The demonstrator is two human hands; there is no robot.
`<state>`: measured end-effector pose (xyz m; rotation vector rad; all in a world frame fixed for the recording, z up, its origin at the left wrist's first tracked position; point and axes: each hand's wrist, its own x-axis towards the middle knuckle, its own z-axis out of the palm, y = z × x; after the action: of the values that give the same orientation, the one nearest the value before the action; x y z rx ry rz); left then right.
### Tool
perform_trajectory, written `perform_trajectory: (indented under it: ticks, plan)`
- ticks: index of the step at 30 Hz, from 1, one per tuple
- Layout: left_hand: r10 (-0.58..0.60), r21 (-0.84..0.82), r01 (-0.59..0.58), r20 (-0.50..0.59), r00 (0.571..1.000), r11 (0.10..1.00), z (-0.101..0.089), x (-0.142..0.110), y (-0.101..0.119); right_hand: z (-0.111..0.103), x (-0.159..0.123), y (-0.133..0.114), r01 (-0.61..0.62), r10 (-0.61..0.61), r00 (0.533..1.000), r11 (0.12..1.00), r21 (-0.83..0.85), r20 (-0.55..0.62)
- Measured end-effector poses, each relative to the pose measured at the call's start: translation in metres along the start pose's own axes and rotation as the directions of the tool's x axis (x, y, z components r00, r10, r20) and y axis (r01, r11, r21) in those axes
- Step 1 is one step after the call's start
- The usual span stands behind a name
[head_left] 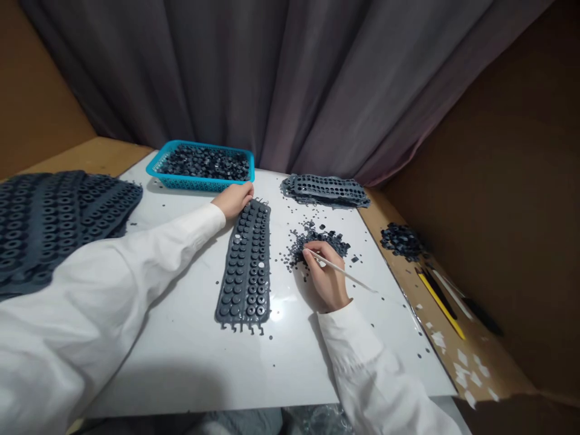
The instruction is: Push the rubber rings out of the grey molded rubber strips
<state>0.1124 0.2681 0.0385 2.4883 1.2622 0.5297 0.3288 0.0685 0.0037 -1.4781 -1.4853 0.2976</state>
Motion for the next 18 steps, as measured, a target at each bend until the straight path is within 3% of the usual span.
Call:
perform_trajectory:
  ticks: [3,6,7,8,9,10,12,14,18]
  plan:
    - [0.050,0.011,-0.049,-0.047,0.998,0.999,-0.012,-0.030,0.018,0.001,-0.004,-0.006,0.101,-0.102,0.993,0.995,0.020,0.060]
    - [0.151,-0.023,-0.150,0.039,0.988,0.988,-0.022,-0.097,0.047,0.008,-0.013,-0.012,0.231,-0.246,0.950,0.968,0.099,0.192]
    - [0.216,-0.065,-0.209,0.126,0.968,0.976,-0.021,-0.126,0.057,0.011,-0.016,-0.014,0.267,-0.292,0.927,0.955,0.132,0.236]
    - [0.310,-0.140,-0.282,0.262,0.914,0.949,-0.018,-0.156,0.065,0.015,-0.019,-0.016,0.293,-0.328,0.906,0.942,0.161,0.269]
    - [0.433,-0.217,-0.378,0.351,0.830,0.900,-0.012,-0.185,0.072,0.019,-0.022,-0.019,0.307,-0.349,0.891,0.934,0.182,0.289]
    - [0.459,-0.222,-0.404,0.346,0.818,0.887,-0.005,-0.211,0.077,0.024,-0.023,-0.021,0.313,-0.360,0.883,0.930,0.194,0.300]
    - [0.432,-0.126,-0.414,0.243,0.868,0.902,0.011,-0.250,0.082,0.031,-0.023,-0.026,0.316,-0.365,0.876,0.928,0.197,0.315]
    - [0.425,-0.080,-0.419,0.248,0.871,0.905,0.024,-0.268,0.082,0.037,-0.019,-0.028,0.326,-0.372,0.870,0.926,0.189,0.323]
    - [0.421,-0.043,-0.426,0.276,0.864,0.904,0.038,-0.269,0.080,0.047,-0.009,-0.025,0.342,-0.383,0.859,0.923,0.175,0.340]
